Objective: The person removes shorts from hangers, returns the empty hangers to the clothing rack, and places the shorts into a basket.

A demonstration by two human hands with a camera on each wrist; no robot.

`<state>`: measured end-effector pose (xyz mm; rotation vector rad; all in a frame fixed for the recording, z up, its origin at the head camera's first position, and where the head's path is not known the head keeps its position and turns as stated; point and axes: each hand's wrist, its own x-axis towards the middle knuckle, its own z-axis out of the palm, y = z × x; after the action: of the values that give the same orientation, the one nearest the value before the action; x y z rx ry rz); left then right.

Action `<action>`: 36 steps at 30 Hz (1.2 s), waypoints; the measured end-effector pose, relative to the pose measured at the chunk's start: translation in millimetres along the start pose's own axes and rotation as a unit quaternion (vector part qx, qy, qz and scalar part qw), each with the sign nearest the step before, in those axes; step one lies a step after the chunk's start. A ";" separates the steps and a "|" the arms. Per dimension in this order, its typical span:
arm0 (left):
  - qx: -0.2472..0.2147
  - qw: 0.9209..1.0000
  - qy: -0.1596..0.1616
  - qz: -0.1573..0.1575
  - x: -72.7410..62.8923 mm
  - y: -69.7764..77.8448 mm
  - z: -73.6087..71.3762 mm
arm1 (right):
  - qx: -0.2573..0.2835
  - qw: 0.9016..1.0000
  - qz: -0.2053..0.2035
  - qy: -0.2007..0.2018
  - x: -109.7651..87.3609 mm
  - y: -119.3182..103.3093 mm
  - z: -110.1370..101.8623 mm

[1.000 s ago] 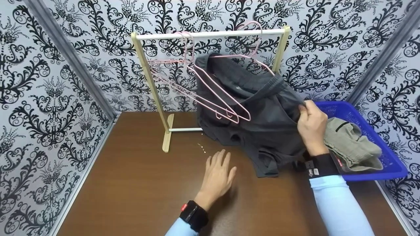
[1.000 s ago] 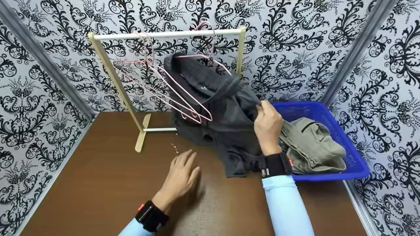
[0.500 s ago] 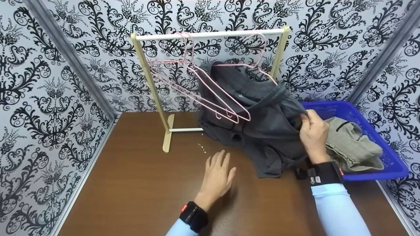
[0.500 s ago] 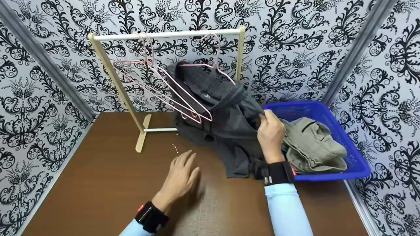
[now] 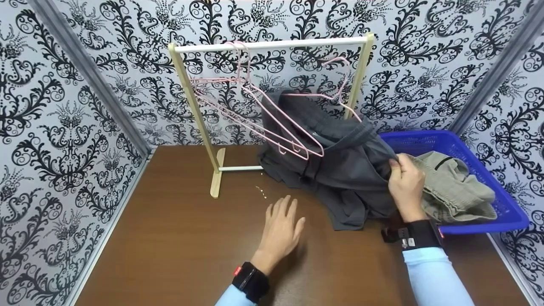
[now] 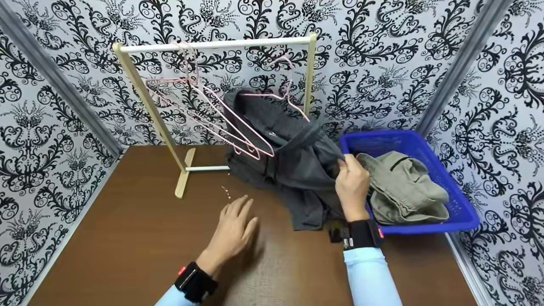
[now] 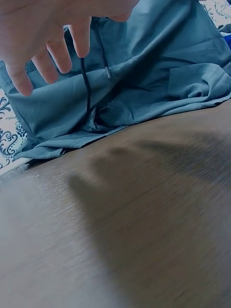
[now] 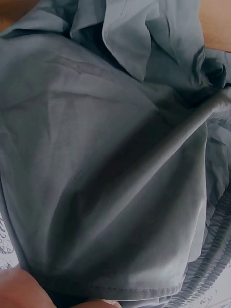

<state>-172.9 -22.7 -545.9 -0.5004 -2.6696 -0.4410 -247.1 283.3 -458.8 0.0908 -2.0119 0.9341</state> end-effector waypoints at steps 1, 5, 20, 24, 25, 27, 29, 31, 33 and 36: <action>0.000 1.000 0.001 0.000 -0.1 -0.1 0.1 | -0.001 1.000 0.000 -0.001 -2.0 1.0 0.1; -0.003 1.000 0.002 -0.003 -0.3 -0.7 0.3 | -0.002 1.000 -0.006 0.001 -10.7 5.2 1.2; -0.012 1.000 0.013 -0.011 -2.0 -5.1 -0.4 | 0.006 1.000 -0.008 -0.011 -47.9 17.7 7.6; -0.020 1.000 0.019 -0.012 -1.6 -7.2 -1.7 | 0.006 1.000 -0.006 -0.021 -57.3 19.0 7.8; -0.023 0.999 0.021 -0.013 -1.4 -7.7 -2.3 | 0.006 1.000 -0.006 -0.025 -59.3 19.7 7.9; -0.026 0.999 0.028 -0.012 -0.6 -8.9 -2.8 | 0.007 1.000 -0.010 -0.026 -63.4 21.8 8.7; -0.028 0.999 0.035 -0.013 -0.2 -10.4 -3.2 | 0.011 0.999 -0.008 -0.031 -66.9 22.9 9.1; -0.029 0.999 0.039 -0.015 0.0 -11.5 -4.2 | 0.012 0.999 -0.004 -0.037 -70.4 23.6 9.5; -0.030 0.998 0.045 -0.016 0.2 -12.8 -4.9 | 0.012 0.999 0.004 -0.045 -73.9 24.0 9.7; -0.030 0.998 0.054 -0.018 0.9 -15.1 -5.6 | 0.011 0.998 0.013 -0.054 -78.8 24.6 9.8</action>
<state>-177.9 -37.9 -544.2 -0.4346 -2.5722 -0.5447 -216.2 272.8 -535.2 0.1292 -2.1080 0.9867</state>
